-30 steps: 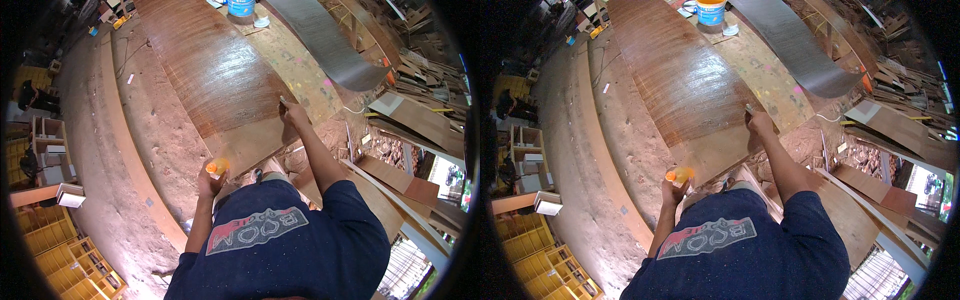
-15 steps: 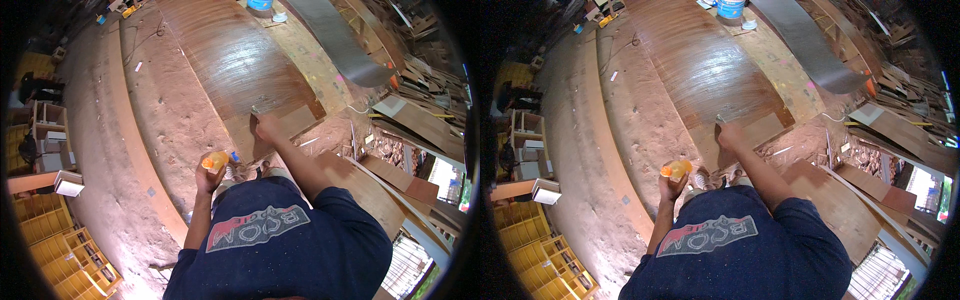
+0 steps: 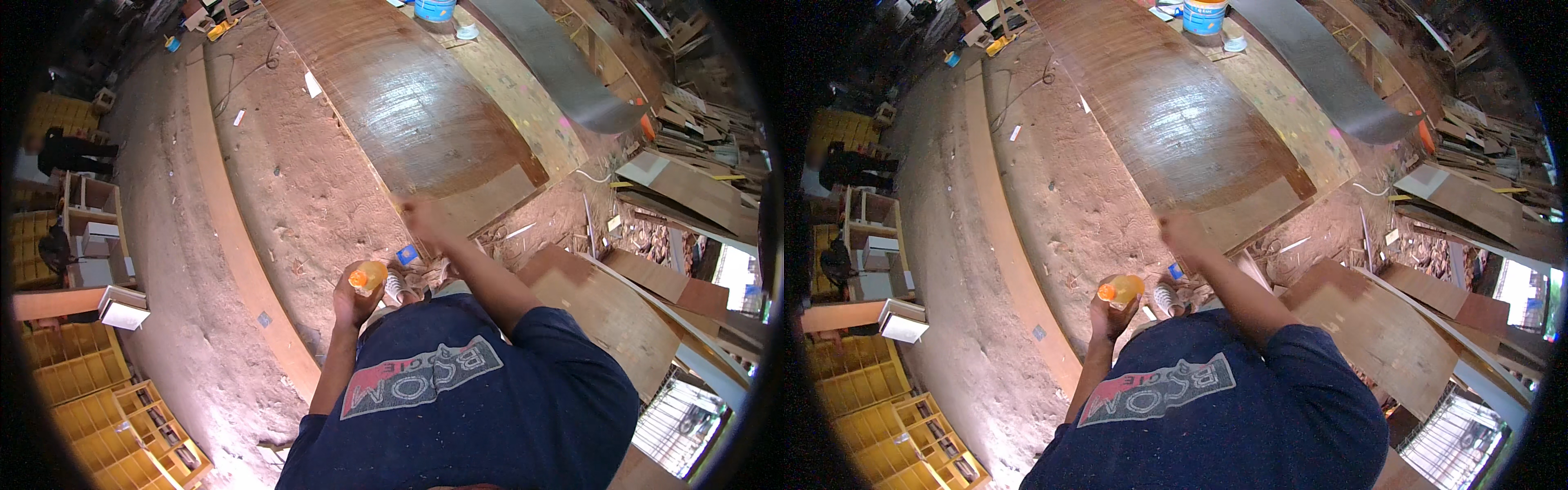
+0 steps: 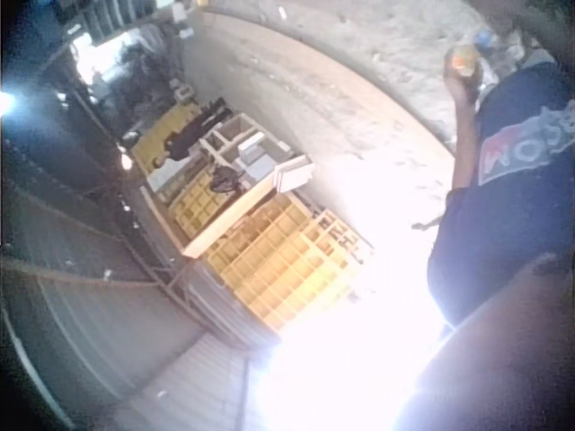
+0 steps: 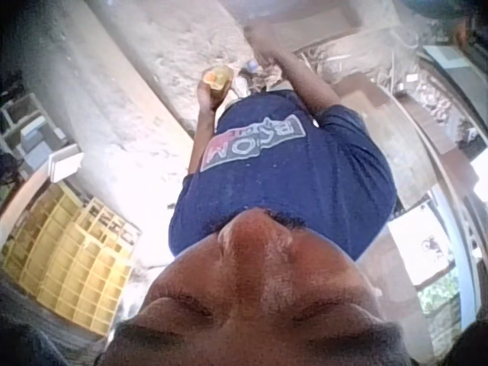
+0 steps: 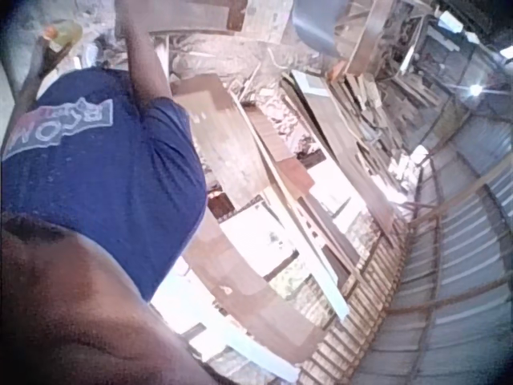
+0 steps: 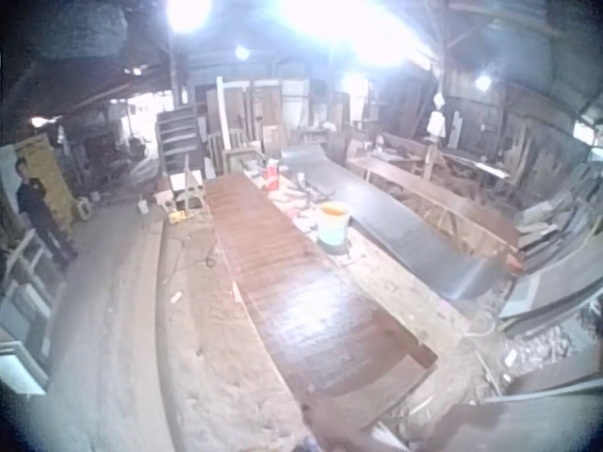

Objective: The person applies glue to the edge of a large wooden panel and then carefully attaches a flexible veneer strip by hand, pressing it along the length of the edge.

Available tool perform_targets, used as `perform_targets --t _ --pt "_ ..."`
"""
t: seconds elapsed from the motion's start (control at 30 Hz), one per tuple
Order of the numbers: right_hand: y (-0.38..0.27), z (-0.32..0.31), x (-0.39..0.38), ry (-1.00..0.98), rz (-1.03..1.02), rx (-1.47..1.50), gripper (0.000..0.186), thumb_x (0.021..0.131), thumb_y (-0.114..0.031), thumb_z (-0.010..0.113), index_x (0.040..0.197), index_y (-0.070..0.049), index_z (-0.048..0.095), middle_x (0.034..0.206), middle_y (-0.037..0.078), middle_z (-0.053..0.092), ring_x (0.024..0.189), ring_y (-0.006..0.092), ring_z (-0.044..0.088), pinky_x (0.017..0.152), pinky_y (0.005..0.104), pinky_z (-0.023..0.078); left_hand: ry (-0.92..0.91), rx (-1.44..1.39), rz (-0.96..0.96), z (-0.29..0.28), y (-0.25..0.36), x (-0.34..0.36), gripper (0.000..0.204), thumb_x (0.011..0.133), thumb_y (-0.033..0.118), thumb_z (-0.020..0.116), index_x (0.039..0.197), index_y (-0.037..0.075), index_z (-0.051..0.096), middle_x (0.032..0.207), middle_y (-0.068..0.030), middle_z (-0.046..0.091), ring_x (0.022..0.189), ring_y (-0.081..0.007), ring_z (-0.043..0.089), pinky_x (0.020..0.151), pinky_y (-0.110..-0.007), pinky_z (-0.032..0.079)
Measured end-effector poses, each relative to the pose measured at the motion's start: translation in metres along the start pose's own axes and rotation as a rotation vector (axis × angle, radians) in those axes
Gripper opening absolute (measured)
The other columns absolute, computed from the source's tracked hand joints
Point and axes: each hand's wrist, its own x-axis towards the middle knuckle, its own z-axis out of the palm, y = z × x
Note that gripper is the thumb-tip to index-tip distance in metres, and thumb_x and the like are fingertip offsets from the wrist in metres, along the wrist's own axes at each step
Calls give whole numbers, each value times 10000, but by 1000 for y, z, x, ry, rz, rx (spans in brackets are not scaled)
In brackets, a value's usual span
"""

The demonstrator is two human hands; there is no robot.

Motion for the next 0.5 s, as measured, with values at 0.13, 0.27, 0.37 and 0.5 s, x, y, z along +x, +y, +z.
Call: perform_targets --t 0.13,0.27,0.37,0.5 --pt "36 -72 -11 362 31 -47 288 801 -118 585 1044 -90 739 968 198 721 927 427 661 788 544 522 -7 11 -22 -2 1 -2 539 768 193 890 1216 57 624 1083 -154 724 999 -322 723 879 -388 581" --pt "76 -81 -12 425 149 -337 428 822 -86 550 1202 -131 743 1007 197 715 939 420 646 837 516 524 -50 -7 -35 2 4 4 524 772 209 888 1205 58 633 1092 -163 727 1006 -329 723 881 -396 581" --pt "85 -87 -12 498 38 -356 421 831 -97 555 1205 -148 741 995 208 709 918 421 653 810 515 527 -111 110 -83 4 14 10 511 767 209 886 1191 55 644 1095 -161 727 1008 -331 721 884 -401 580" --pt "106 -134 -21 534 379 -208 362 916 -176 572 1233 -183 745 962 194 722 920 405 677 839 512 539 -78 99 -31 3 16 12 504 760 196 878 1187 57 651 1091 -159 732 1011 -330 723 884 -404 580"
